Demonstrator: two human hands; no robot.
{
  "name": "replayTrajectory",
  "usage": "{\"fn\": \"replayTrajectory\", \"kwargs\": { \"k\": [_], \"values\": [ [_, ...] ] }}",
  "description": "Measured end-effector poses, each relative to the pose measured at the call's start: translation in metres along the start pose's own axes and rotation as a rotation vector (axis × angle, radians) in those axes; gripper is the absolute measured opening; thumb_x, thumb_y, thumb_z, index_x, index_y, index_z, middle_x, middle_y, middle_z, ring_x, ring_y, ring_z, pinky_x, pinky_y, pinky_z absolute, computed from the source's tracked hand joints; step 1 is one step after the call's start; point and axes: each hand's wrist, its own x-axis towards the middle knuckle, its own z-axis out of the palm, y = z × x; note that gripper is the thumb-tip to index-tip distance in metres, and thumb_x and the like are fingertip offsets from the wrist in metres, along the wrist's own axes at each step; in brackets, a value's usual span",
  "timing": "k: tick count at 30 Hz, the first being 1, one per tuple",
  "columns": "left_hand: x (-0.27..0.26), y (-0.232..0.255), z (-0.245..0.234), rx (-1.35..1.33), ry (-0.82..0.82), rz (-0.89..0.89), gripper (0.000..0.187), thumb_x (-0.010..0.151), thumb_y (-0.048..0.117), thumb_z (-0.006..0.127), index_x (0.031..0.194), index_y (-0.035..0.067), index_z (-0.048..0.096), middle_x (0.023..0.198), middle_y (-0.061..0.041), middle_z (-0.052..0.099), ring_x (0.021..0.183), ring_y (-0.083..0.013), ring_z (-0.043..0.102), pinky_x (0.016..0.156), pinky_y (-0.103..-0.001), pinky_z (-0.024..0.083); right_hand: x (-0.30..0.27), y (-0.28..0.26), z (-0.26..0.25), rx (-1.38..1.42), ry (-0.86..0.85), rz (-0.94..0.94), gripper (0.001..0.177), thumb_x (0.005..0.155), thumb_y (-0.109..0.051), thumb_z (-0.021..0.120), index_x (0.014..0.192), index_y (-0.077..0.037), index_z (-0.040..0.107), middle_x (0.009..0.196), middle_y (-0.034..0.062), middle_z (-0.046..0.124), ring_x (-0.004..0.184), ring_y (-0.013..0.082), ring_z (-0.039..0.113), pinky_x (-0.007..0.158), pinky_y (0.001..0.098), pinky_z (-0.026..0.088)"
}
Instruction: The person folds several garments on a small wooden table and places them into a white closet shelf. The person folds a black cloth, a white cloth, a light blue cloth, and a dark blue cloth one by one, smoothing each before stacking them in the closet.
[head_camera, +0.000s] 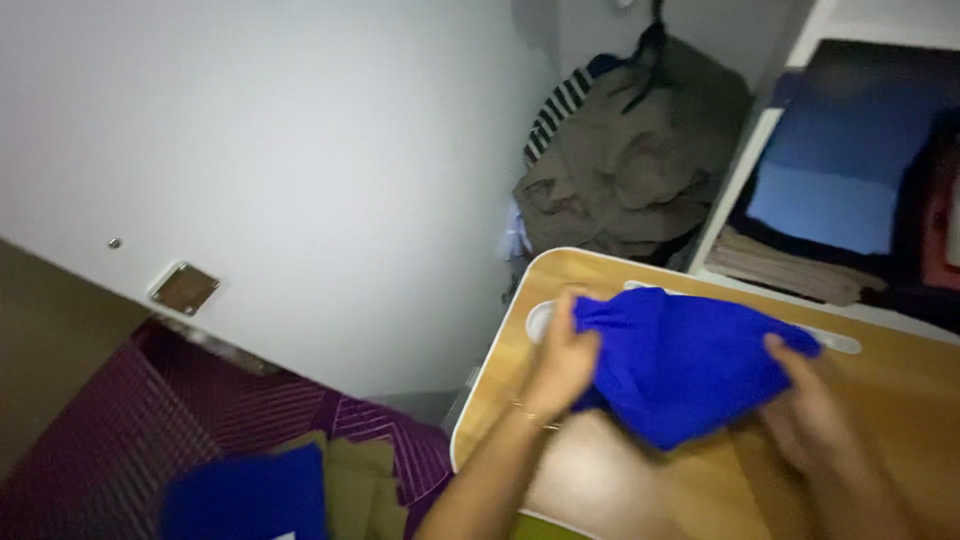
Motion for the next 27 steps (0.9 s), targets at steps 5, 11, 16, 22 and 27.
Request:
{"fn": "replayTrajectory", "kwargs": {
  "k": [5,11,16,22,27],
  "values": [
    [0.029,-0.004,-0.022,-0.351,0.083,0.159,0.025,0.083,0.013,0.069,0.095,0.018,0.048,0.081,0.004,0.048,0.073,-0.0078,0.046,0.066,-0.026,0.038,-0.022,-0.075,-0.064,-0.31,0.158,-0.36,0.048,0.103,-0.028,0.047,0.151,-0.02,0.048,0.148,0.0061,0.054,0.127,0.0229,0.051,0.11,0.0397,0.038],
    [0.083,0.018,-0.011,-0.212,0.108,0.216,0.027,0.088,0.012,0.071,0.09,0.02,0.046,0.079,0.004,0.047,0.073,-0.0068,0.044,0.065,-0.025,0.036,0.015,-0.117,-0.109,-0.432,0.132,-0.742,0.041,0.103,-0.006,0.058,0.143,-0.015,0.056,0.134,0.0039,0.056,0.111,0.0129,0.056,0.087,0.0247,0.047],
    [0.081,0.058,-0.007,-0.126,0.162,0.473,0.03,0.087,0.003,0.069,0.091,0.018,0.044,0.084,0.002,0.046,0.08,-0.0089,0.047,0.075,-0.025,0.037,0.017,-0.134,-0.151,-0.599,0.135,-0.844,0.039,0.106,0.001,0.052,0.145,-0.006,0.056,0.144,0.0134,0.059,0.12,0.0199,0.055,0.096,0.0294,0.042],
    [0.026,-0.038,-0.015,-0.294,-0.178,0.468,0.033,0.088,-0.012,0.063,0.105,0.012,0.047,0.119,-0.01,0.051,0.126,-0.0217,0.05,0.115,-0.033,0.036,-0.009,-0.065,-0.209,-0.648,0.075,-0.498,0.063,0.085,0.02,0.043,0.141,-0.007,0.056,0.148,0.0222,0.057,0.115,0.041,0.063,0.084,0.0561,0.059],
    [-0.023,-0.065,-0.018,0.632,-0.324,-0.033,0.025,0.08,0.01,0.068,0.104,0.018,0.067,0.085,-0.001,0.06,0.085,-0.0194,0.065,0.083,-0.034,0.05,0.011,0.044,-0.275,-1.401,-0.195,0.17,0.054,0.089,-0.042,0.073,0.141,-0.038,0.062,0.148,-0.0168,0.068,0.131,0.0037,0.071,0.112,0.0206,0.049]
  ]
}}
